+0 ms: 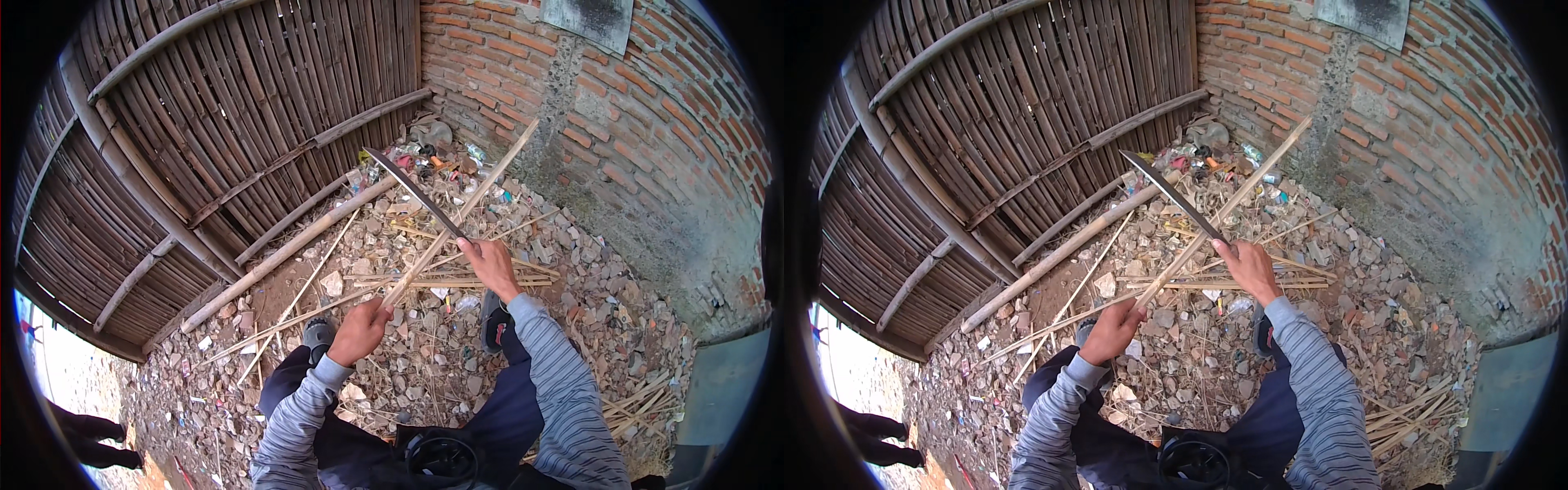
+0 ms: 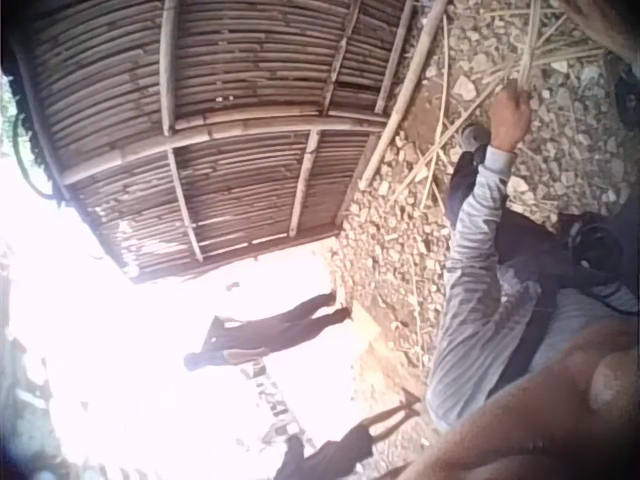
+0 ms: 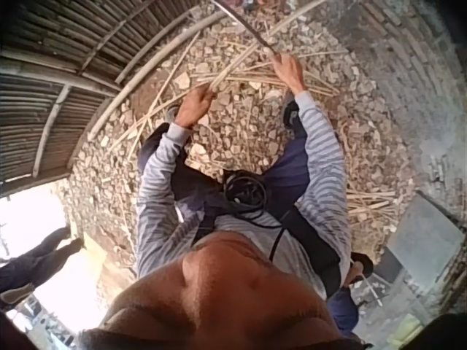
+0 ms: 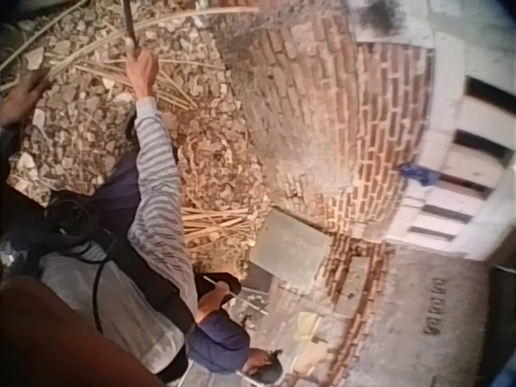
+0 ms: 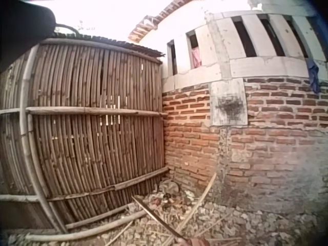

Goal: The person trims and splits bamboo strips using a machete, shaving off layers and scraping the wood along its length.

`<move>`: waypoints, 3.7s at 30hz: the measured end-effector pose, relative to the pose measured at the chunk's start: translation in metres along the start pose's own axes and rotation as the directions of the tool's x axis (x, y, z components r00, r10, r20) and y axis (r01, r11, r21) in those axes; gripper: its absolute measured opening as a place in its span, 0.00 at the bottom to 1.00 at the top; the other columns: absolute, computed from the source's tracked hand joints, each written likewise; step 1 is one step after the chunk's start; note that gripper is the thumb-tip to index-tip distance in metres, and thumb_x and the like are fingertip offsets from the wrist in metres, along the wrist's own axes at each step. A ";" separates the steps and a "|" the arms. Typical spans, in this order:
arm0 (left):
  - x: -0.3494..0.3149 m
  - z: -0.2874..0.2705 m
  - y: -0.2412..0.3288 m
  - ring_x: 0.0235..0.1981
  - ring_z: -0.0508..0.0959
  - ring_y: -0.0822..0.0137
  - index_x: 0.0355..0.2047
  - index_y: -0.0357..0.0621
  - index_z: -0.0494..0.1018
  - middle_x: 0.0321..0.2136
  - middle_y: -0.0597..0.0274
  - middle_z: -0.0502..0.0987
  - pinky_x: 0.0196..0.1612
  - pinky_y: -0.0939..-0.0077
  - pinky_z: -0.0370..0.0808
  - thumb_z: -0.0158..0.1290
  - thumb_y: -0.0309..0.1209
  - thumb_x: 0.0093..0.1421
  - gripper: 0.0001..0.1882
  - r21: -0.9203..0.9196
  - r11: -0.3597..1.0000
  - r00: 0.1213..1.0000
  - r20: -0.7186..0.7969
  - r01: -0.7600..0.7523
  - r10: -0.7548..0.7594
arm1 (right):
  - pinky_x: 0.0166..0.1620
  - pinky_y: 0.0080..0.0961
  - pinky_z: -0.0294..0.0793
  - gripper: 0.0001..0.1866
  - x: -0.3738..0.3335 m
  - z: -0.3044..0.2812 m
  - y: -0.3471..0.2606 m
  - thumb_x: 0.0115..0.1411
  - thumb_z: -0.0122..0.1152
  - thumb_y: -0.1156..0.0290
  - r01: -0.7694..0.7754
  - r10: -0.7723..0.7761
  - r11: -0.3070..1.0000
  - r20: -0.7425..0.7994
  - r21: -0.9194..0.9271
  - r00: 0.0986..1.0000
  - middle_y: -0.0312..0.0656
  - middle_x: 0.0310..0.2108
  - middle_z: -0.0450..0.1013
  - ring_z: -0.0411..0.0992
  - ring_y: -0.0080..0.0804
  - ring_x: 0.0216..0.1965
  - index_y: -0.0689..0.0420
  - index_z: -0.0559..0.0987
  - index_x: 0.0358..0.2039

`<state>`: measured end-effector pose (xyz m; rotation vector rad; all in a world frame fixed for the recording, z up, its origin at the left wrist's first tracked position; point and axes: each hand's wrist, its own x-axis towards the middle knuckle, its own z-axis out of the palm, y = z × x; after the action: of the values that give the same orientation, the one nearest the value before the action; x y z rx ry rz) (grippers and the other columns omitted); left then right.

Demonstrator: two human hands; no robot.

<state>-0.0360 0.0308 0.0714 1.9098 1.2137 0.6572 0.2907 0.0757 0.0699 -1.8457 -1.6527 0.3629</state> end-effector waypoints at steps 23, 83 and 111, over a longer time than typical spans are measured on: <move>0.000 0.004 0.001 0.33 0.79 0.35 0.34 0.36 0.75 0.26 0.38 0.78 0.37 0.46 0.72 0.50 0.37 0.71 0.15 0.111 0.994 0.999 -0.045 -0.001 0.006 | 0.25 0.42 0.69 0.37 -0.024 0.034 -0.010 0.67 0.55 0.35 0.092 -0.098 0.992 0.067 0.086 0.993 0.42 0.12 0.70 0.72 0.40 0.17 0.62 0.85 0.28; -0.030 -0.017 0.024 0.32 0.78 0.34 0.35 0.36 0.71 0.25 0.39 0.78 0.38 0.42 0.70 0.51 0.34 0.70 0.12 0.203 0.977 0.977 -0.188 -0.058 0.097 | 0.24 0.45 0.71 0.36 -0.037 0.032 -0.029 0.65 0.54 0.32 0.373 -0.375 0.927 0.097 0.040 0.922 0.43 0.11 0.71 0.73 0.46 0.15 0.58 0.85 0.32; -0.143 -0.046 0.050 0.21 0.73 0.36 0.28 0.37 0.66 0.17 0.40 0.68 0.23 0.52 0.64 0.52 0.30 0.70 0.14 0.186 0.980 0.982 -0.186 0.063 -0.028 | 0.28 0.44 0.67 0.37 0.020 -0.035 0.052 0.66 0.54 0.34 0.029 -0.030 0.999 -0.075 -0.016 0.997 0.43 0.14 0.70 0.72 0.45 0.20 0.61 0.85 0.35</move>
<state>-0.1036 -0.0965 0.1353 2.0061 1.4790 0.7268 0.3557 0.0843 0.0688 -1.8208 -1.6343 0.2664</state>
